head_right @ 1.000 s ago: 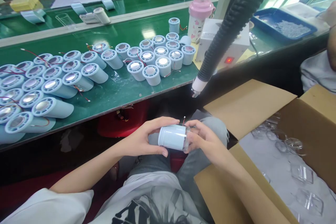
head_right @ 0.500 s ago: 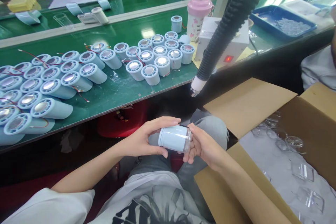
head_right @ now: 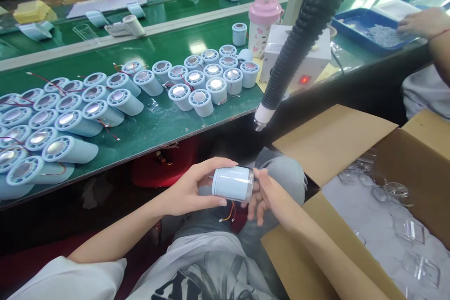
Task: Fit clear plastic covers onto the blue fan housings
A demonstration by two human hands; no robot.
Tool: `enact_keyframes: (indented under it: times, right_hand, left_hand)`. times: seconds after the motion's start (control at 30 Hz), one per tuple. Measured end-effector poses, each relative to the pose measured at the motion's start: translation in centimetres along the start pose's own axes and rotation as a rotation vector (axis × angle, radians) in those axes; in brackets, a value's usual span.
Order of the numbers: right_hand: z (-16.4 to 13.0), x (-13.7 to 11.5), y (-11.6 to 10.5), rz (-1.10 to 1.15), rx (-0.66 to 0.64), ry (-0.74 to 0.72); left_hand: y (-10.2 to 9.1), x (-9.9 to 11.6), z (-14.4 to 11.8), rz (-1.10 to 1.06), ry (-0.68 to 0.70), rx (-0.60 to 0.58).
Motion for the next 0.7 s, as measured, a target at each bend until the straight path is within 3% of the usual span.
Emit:
enact_keyframes:
  times: [0.1,0.17,0.2,0.27,0.37,0.47,0.7]
  right_hand:
    - [-0.6,-0.4,-0.8,-0.425,0.257,-0.45]
    - [-1.1,-0.9,-1.0,-0.737,0.331,-0.682]
    - [-1.2,-1.0,-1.0,-0.822,0.335,-0.732]
    - [-1.2,-1.2,-1.0,-0.781,0.3,-0.681]
    - [-0.9,-1.0,-0.8,-0.368,0.151,-0.438]
    - [-0.9,-0.8,-0.5,-0.07,0.029,-0.315]
    - [-0.5,0.1,-0.6,-0.24,0.102,-0.155]
  left_hand:
    - [-0.1,-0.1,-0.2,-0.092,-0.105,0.045]
    - [-0.1,-0.2,-0.2,-0.162,-0.153,0.036]
    - [-0.2,-0.2,-0.2,-0.183,-0.17,0.024]
    - [-0.3,-0.1,-0.2,-0.188,-0.178,0.0]
    - [-0.4,0.2,-0.2,-0.156,-0.106,-0.022]
    - [-0.5,0.3,-0.4,-0.195,-0.078,-0.059]
    - [-0.5,-1.8,-0.6,-0.42,-0.245,-0.06]
Point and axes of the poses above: each hand's wrist, its own z-axis towards the middle knuckle, its own y-axis out of the palm, x = y × z, the point moved 2 cm from there along z, towards the middle knuckle, and after that the axes turned 14 degrees about -z, right-handed, at the moved point
